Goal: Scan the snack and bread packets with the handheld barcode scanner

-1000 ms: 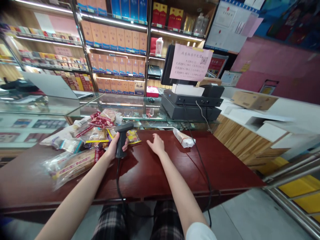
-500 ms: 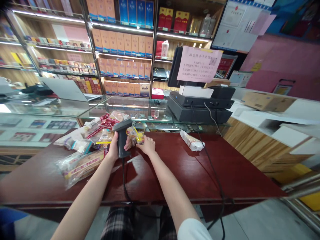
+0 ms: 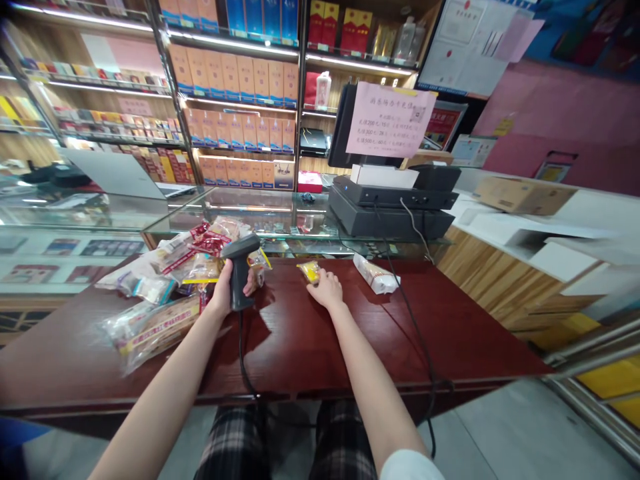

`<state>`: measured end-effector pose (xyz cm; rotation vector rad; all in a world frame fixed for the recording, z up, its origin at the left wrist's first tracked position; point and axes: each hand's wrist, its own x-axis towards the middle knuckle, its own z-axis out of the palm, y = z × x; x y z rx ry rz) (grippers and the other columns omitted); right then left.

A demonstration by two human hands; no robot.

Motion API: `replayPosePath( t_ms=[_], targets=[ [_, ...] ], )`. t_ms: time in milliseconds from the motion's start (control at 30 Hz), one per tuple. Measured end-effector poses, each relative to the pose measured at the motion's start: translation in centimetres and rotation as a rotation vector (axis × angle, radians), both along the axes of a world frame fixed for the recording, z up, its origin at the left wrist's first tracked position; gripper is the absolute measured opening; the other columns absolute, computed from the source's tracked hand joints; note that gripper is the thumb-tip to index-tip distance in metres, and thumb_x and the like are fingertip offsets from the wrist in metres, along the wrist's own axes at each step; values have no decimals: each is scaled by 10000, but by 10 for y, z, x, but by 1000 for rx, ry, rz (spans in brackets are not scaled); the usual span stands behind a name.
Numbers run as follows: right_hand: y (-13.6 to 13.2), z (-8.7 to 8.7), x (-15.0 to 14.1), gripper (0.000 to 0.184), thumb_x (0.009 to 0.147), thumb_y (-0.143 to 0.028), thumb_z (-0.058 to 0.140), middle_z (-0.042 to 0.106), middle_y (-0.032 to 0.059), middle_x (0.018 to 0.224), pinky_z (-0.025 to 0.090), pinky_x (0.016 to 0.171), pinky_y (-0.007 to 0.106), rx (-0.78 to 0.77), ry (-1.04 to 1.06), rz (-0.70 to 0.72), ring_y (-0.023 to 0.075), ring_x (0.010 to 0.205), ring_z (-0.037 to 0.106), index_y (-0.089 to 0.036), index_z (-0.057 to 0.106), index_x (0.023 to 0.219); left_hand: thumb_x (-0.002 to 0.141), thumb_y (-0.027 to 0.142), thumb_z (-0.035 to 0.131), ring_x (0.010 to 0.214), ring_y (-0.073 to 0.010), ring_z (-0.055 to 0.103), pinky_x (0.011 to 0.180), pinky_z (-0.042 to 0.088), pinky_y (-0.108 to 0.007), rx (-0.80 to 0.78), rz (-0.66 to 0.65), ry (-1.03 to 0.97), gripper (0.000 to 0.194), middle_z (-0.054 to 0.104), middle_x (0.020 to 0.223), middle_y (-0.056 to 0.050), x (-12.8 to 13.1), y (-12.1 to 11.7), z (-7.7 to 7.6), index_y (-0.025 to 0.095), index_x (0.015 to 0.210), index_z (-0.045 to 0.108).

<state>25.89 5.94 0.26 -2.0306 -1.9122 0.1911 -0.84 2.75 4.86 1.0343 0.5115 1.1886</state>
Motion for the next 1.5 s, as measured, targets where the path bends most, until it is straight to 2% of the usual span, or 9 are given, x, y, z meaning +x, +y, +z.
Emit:
replayPosePath(
  t_ms=[167, 300, 400, 533, 633, 800, 1033, 1400, 1500],
  targets=[
    [-11, -4, 27, 443, 797, -399, 622, 593, 137, 1256, 366, 981, 463, 4, 22, -132, 349, 1185, 533, -226, 573, 1202, 800, 786, 487, 382, -87, 410, 411, 328, -238, 100, 28, 49, 652, 457, 455, 17, 6, -3, -2, 151, 666, 545],
    [-11, -5, 35, 617, 714, -531, 722, 588, 144, 1252, 376, 975, 469, 13, 72, -102, 346, 1172, 545, -249, 566, 1240, 780, 762, 550, 390, -89, 434, 407, 349, -234, 85, 38, 53, 620, 518, 522, 9, 10, -4, -4, 142, 758, 554],
    [-7, -5, 35, 476, 731, -420, 704, 636, 139, 1163, 400, 965, 452, 57, 197, -112, 327, 1126, 575, -224, 611, 1155, 783, 736, 573, 386, -81, 430, 396, 355, -230, 75, 39, 46, 590, 541, 573, 9, 13, -4, -6, 147, 803, 539],
    [-1, 2, 37, 325, 781, -398, 597, 693, 89, 1089, 465, 920, 379, 63, 844, -130, 255, 1031, 649, -214, 621, 1047, 793, 736, 560, 384, -77, 426, 390, 355, -223, 65, 21, 40, 590, 542, 590, 13, 14, -4, -10, 149, 840, 537],
    [-3, 10, 36, 345, 841, -453, 505, 727, 58, 1037, 503, 888, 364, -71, 1397, 12, 216, 953, 698, -231, 599, 1089, 806, 745, 532, 399, -83, 447, 398, 371, -225, 61, -6, 45, 603, 566, 627, 6, 15, -5, -12, 151, 906, 547],
    [-12, 17, 26, 360, 891, -441, 495, 749, 111, 1026, 525, 904, 361, -232, 1781, 236, 222, 942, 726, -188, 594, 1127, 805, 746, 532, 399, -86, 450, 397, 381, -226, 29, -45, 77, 640, 577, 647, 11, 19, -10, -14, 149, 1035, 549],
    [-15, 13, 12, 398, 866, -336, 480, 717, 115, 1144, 510, 973, 501, -332, 1833, 302, 289, 1069, 702, -197, 520, 1237, 806, 757, 517, 387, -86, 443, 391, 366, -230, -8, -101, 137, 663, 569, 628, 12, 29, -16, -15, 134, 1030, 563],
    [-9, 9, 10, 350, 885, -372, 460, 733, 100, 1093, 510, 987, 487, -234, 1795, 226, 273, 1017, 716, -192, 561, 1168, 855, 724, 480, 383, -83, 463, 403, 335, -229, 42, -213, 317, 629, 581, 635, -3, 34, -19, -17, 126, 1010, 599],
    [-7, 9, 11, 374, 897, -396, 423, 731, 104, 1110, 513, 982, 507, -190, 1670, 256, 277, 1033, 708, -192, 571, 1172, 870, 712, 465, 378, -85, 461, 398, 332, -229, 37, -222, 325, 612, 576, 622, -9, 35, -18, -20, 125, 971, 601]
  ],
)
